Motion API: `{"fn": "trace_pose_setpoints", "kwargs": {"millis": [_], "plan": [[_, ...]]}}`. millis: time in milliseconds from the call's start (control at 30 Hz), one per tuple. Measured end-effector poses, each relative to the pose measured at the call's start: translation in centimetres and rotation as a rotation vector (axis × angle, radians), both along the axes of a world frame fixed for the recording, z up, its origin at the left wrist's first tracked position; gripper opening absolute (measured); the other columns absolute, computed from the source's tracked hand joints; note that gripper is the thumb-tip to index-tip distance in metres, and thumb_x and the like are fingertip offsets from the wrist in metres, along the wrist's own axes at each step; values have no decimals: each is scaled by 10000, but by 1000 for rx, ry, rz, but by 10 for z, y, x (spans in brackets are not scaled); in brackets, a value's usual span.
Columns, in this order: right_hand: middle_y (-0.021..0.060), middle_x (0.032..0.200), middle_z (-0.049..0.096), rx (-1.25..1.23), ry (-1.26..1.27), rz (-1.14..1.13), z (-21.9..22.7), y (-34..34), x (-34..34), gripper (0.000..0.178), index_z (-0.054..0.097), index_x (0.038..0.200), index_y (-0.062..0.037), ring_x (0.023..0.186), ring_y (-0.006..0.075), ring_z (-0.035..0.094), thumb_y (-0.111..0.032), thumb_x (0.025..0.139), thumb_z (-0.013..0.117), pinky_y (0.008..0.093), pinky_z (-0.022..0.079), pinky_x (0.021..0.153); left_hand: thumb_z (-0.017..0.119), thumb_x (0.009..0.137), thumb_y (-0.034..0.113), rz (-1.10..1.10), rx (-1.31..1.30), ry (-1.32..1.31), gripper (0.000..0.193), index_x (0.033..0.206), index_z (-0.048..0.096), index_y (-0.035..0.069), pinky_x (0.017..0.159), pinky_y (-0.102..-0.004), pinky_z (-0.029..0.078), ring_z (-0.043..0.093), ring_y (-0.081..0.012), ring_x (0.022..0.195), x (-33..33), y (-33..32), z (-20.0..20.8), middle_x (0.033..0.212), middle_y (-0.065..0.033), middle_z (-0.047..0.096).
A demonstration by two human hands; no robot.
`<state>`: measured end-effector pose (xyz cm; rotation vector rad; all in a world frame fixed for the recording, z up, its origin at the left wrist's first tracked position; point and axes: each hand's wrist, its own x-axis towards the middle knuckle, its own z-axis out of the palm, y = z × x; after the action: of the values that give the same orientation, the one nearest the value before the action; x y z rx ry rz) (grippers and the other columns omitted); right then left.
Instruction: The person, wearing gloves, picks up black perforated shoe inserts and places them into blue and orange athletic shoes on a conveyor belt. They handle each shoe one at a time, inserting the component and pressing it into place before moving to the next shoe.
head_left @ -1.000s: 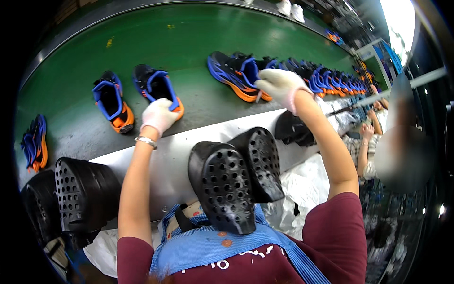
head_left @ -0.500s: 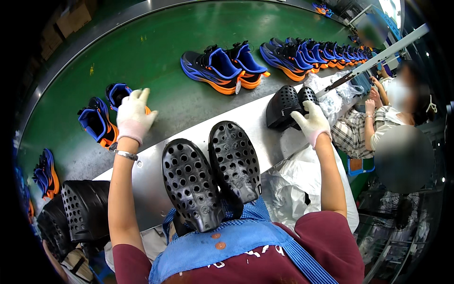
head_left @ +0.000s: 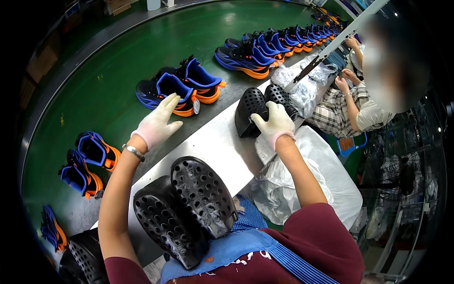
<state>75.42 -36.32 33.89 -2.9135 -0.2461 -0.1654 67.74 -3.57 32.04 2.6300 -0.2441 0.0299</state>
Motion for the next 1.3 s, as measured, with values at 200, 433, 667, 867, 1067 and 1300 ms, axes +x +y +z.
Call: {"fn": "trace_pose_setpoints", "kwargs": {"millis": [200,433,667,867,1067,1300], "plan": [[186,1146,615,7,44,-53,-1,1,-5,545,582,1130,-51,1065,354,615,-493,822,665,449,501,887,633,884,354,103,55,-71,558,1359,501,91,916,-399,503,581,-317,1128,15,-6,-25,1316,-115,517],[203,1100,654,-4,181,-67,9,-1,0,535,617,1084,-28,1049,363,629,-486,811,663,444,492,909,585,910,372,227,200,71,286,1012,708,136,771,-414,512,610,-286,951,-13,11,-24,1021,-92,585],[191,1091,671,68,2,-12,31,-26,-10,552,626,1168,-36,1037,346,636,-452,808,675,428,491,905,609,897,358,396,75,35,296,995,720,102,799,-383,493,609,-282,954,-70,43,-27,1027,-94,608],[191,978,680,321,-18,317,73,13,-33,458,632,1138,-11,904,315,668,-312,808,733,375,515,809,696,845,237,360,-85,-227,432,1216,621,29,893,-344,506,631,-290,1020,-105,59,-24,1216,-165,585],[139,972,703,499,220,792,111,96,-49,473,607,1207,10,868,180,691,-242,825,727,290,534,795,598,938,294,297,-978,-76,662,1449,339,-39,1006,-356,466,568,-251,1184,-100,18,39,1357,-191,515],[139,934,713,441,546,927,116,171,-71,461,631,1186,24,792,142,676,-296,862,704,263,538,756,406,1047,272,221,-1757,-229,415,1316,465,-38,1045,-407,451,562,-224,1193,-131,16,29,1298,-143,567]]}}
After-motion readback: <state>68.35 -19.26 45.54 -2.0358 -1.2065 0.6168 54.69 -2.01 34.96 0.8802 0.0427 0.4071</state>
